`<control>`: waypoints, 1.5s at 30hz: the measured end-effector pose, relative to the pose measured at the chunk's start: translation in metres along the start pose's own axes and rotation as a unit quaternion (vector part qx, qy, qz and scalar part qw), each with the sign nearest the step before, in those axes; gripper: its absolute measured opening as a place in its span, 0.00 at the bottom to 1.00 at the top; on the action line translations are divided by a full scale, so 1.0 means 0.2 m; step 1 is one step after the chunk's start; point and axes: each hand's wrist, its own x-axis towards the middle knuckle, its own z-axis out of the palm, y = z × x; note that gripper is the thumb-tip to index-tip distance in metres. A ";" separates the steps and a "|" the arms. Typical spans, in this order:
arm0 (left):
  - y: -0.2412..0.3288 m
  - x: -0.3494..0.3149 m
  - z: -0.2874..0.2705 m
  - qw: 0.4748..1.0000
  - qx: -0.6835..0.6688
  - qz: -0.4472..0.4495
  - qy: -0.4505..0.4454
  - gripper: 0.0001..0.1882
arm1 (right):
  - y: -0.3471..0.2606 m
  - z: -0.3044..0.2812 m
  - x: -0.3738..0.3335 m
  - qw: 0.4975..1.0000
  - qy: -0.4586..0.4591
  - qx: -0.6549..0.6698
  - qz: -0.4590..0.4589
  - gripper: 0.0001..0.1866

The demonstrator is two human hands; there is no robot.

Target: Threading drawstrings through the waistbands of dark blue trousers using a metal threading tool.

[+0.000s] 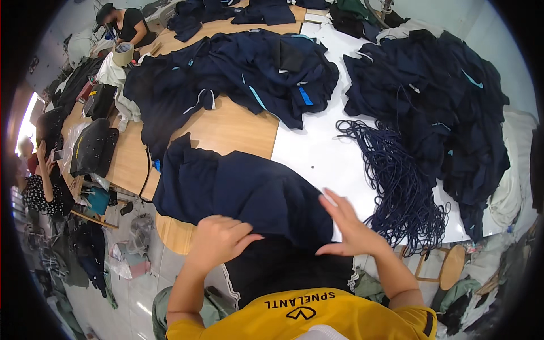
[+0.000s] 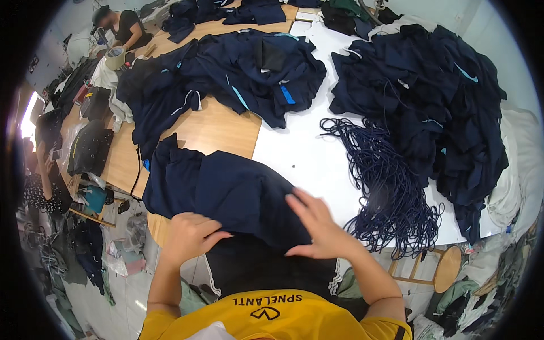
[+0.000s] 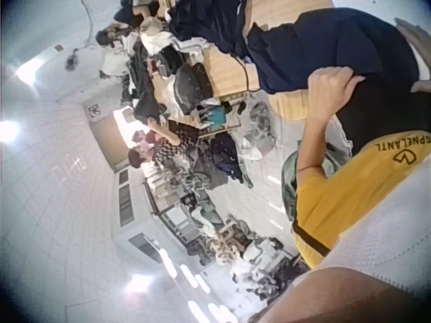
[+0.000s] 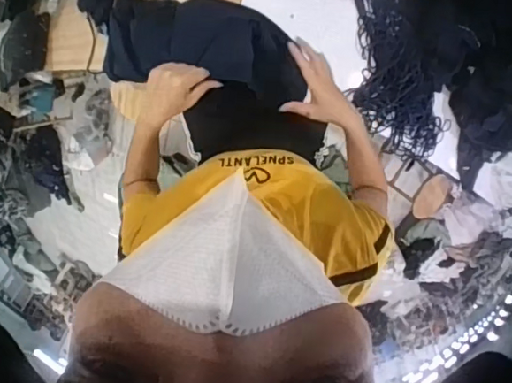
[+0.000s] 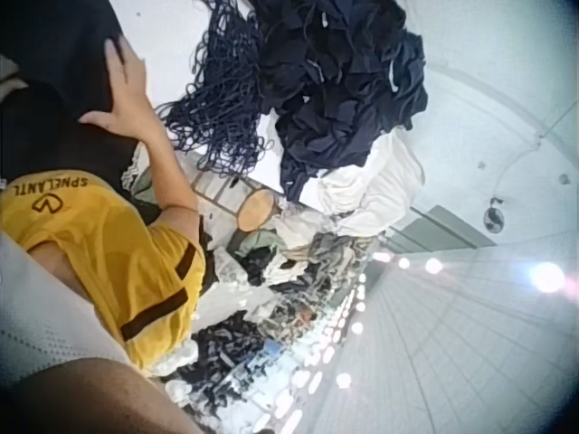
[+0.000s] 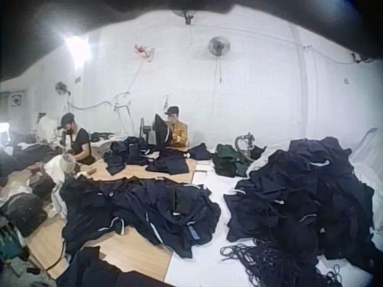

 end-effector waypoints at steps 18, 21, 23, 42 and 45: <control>0.03 0.07 0.28 0.739 -0.508 -0.260 0.357 0.16 | -0.01 0.20 0.15 0.656 0.236 0.664 0.271 0.14; 0.07 0.07 0.28 0.750 -0.525 -0.244 0.320 0.16 | -0.03 0.20 0.17 0.655 0.219 0.671 0.268 0.14; 0.12 0.09 0.28 0.767 -0.530 -0.240 0.270 0.16 | -0.02 0.21 0.15 0.667 0.205 0.672 0.247 0.13; 0.10 0.16 0.25 0.851 -0.399 -0.185 0.287 0.10 | -0.05 0.23 0.18 0.982 0.157 0.097 0.025 0.22; 0.12 0.18 0.14 0.794 -0.395 -0.165 0.431 0.09 | -0.12 0.26 0.23 0.964 0.260 -0.021 0.058 0.25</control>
